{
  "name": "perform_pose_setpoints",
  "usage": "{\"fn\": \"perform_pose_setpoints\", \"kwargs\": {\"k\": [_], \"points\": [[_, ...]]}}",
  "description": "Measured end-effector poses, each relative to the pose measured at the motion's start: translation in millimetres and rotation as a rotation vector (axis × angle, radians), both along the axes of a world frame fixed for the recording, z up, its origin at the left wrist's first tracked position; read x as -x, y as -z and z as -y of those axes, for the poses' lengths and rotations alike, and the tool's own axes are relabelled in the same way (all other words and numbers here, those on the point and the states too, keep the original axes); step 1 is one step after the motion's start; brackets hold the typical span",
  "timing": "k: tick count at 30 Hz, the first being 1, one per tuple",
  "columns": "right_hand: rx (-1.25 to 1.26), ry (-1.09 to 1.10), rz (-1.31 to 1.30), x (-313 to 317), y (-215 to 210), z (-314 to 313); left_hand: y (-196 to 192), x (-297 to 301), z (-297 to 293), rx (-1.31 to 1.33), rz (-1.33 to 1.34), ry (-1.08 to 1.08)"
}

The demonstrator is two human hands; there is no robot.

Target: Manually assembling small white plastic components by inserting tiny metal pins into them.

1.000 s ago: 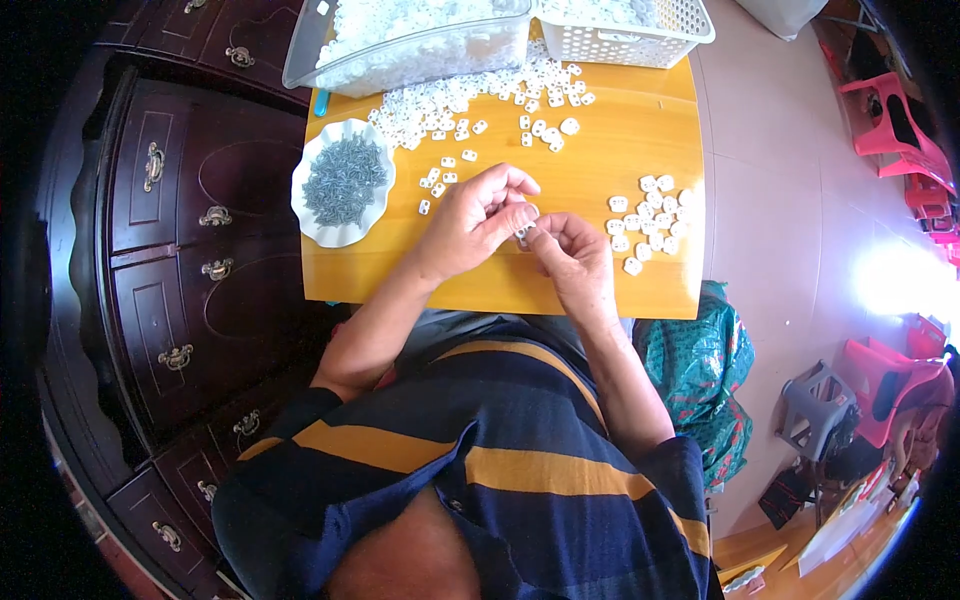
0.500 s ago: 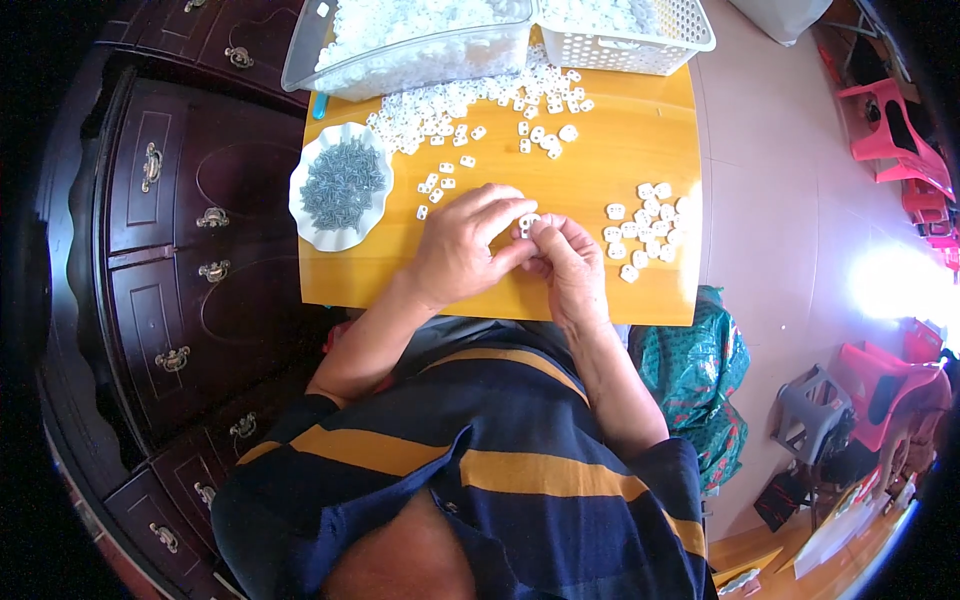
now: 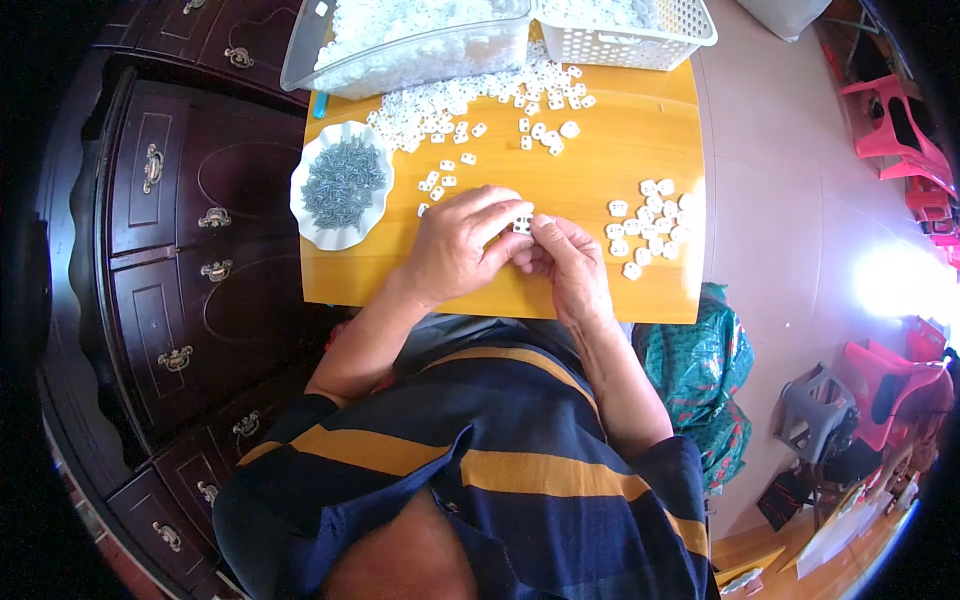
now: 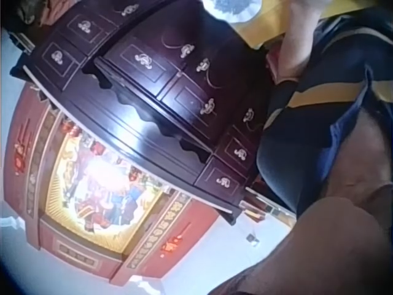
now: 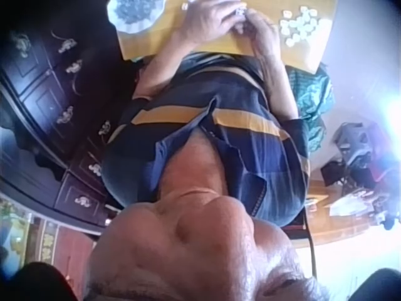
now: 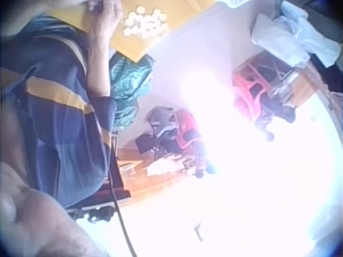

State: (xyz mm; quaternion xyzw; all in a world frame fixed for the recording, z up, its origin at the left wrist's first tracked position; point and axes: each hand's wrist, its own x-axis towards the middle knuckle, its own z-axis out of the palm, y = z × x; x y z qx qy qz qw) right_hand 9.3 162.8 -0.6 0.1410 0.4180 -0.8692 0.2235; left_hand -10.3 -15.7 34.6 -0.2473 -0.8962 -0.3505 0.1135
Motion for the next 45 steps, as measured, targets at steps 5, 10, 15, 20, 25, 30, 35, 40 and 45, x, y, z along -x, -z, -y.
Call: {"fn": "perform_pose_setpoints", "kwargs": {"k": [5,10,15,20,25,30,35,40,45], "points": [[-0.078,0.021,-0.022,-2,1,2,1,2,0,-0.029,-0.042,0.012],[-0.127,0.052,-0.032,-5,-2,5,1,3,0,-0.035,-0.068,0.029],[-0.187,0.062,-0.065,-5,-6,7,3,3,0,-0.069,-0.107,0.025],[-0.197,0.056,-0.062,-7,-6,10,5,1,4,-0.098,-0.120,0.026],[-0.206,0.038,-0.053,-7,-8,17,9,-5,10,-0.130,-0.091,0.001],[-0.358,-0.031,-0.232,6,-9,4,-5,-4,9,-0.203,-0.003,-0.012],[-0.857,-0.178,-0.440,34,-34,-41,-8,-8,72,-0.152,0.093,-0.265],[-1.442,-0.205,-0.544,46,-63,-74,-9,-14,150,0.082,0.141,-0.561],[-1.647,-0.245,-0.522,44,-56,-95,3,-12,175,0.159,0.092,-0.564]]}}
